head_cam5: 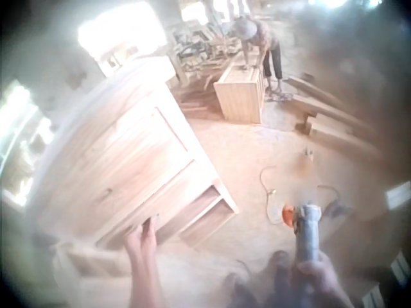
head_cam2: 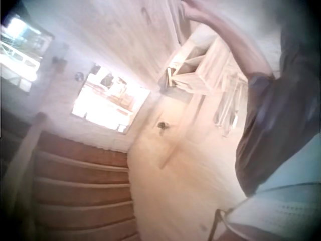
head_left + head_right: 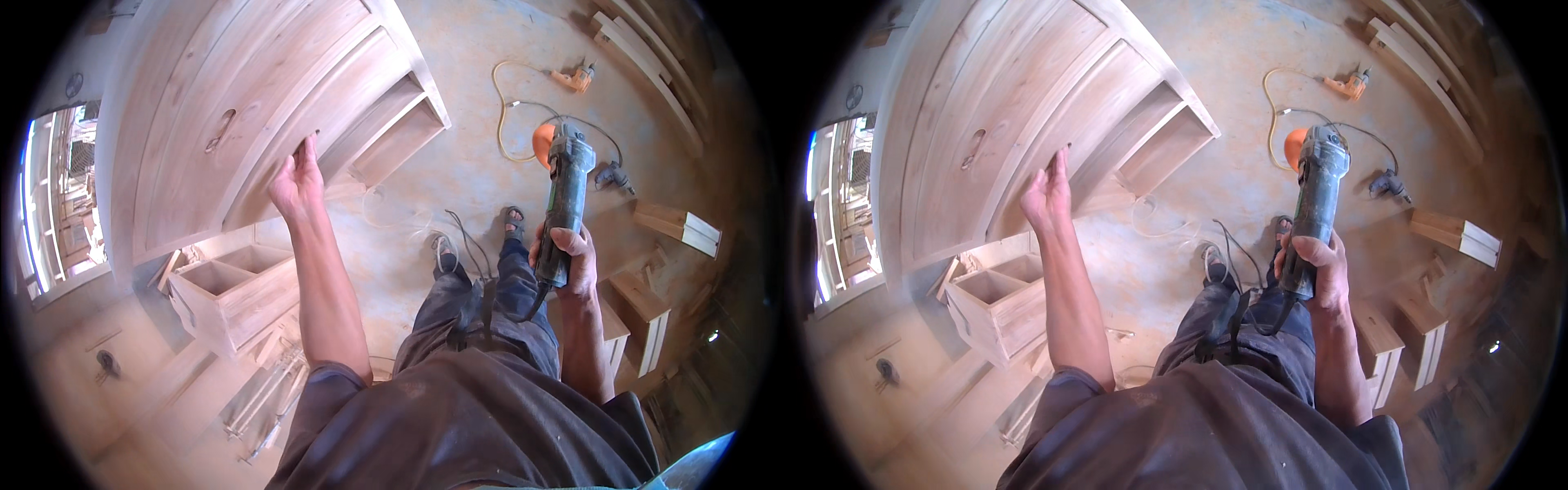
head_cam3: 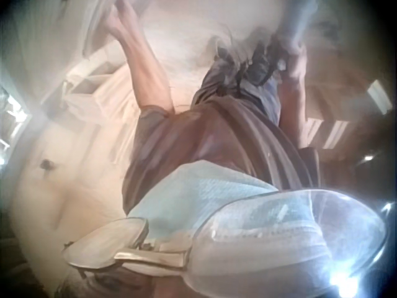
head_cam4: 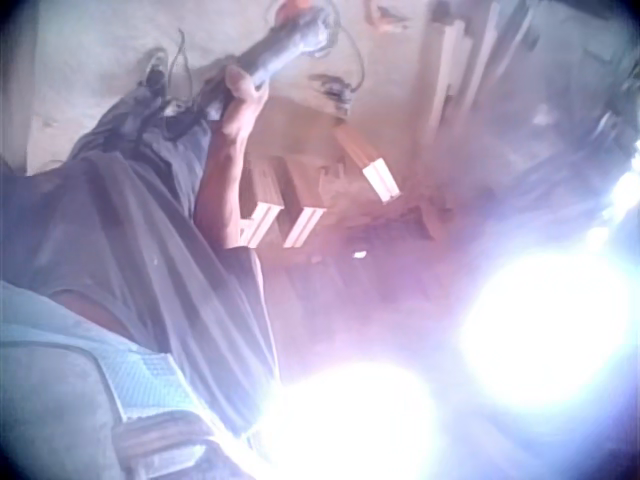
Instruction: The person uses an angle grinder with a sanding disc to smooth the edges and surfaces of a wooden cabinet. They repeatedly open and close drawers to access different areas, then use a hammer to tap a drawer into place before continuing to sand.
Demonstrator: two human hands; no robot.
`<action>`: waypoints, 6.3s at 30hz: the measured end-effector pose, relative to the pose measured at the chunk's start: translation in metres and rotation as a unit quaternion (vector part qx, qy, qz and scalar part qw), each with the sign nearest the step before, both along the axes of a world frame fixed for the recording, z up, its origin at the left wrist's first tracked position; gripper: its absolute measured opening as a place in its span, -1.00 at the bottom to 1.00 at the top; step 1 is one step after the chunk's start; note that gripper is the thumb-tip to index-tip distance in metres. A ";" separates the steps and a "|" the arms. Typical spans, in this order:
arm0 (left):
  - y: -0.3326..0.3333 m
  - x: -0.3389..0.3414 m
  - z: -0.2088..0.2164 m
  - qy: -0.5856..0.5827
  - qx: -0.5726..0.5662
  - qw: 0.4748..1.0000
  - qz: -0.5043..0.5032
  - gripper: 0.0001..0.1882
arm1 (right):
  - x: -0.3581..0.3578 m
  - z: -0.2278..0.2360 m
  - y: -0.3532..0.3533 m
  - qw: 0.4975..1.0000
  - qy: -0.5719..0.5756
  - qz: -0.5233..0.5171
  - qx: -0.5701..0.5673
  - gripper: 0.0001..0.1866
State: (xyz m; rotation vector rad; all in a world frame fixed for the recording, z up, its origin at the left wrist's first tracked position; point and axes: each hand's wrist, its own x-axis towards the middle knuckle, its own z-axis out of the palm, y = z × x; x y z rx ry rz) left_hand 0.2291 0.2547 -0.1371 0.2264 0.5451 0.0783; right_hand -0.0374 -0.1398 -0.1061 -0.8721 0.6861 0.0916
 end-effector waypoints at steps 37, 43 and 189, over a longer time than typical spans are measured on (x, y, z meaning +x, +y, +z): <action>-0.056 0.034 -0.021 -0.012 0.315 0.948 0.039 -0.32 | -0.043 -0.213 -0.012 0.988 0.032 -0.030 0.149 -0.46; -0.058 0.056 -0.021 0.047 0.304 0.949 0.075 -0.33 | -0.034 -0.184 -0.012 0.990 0.051 -0.054 0.117 -0.45; -0.363 -0.055 -0.064 0.296 0.310 0.804 -0.413 -0.64 | 0.165 -0.093 -0.101 0.910 0.094 0.328 0.235 -0.57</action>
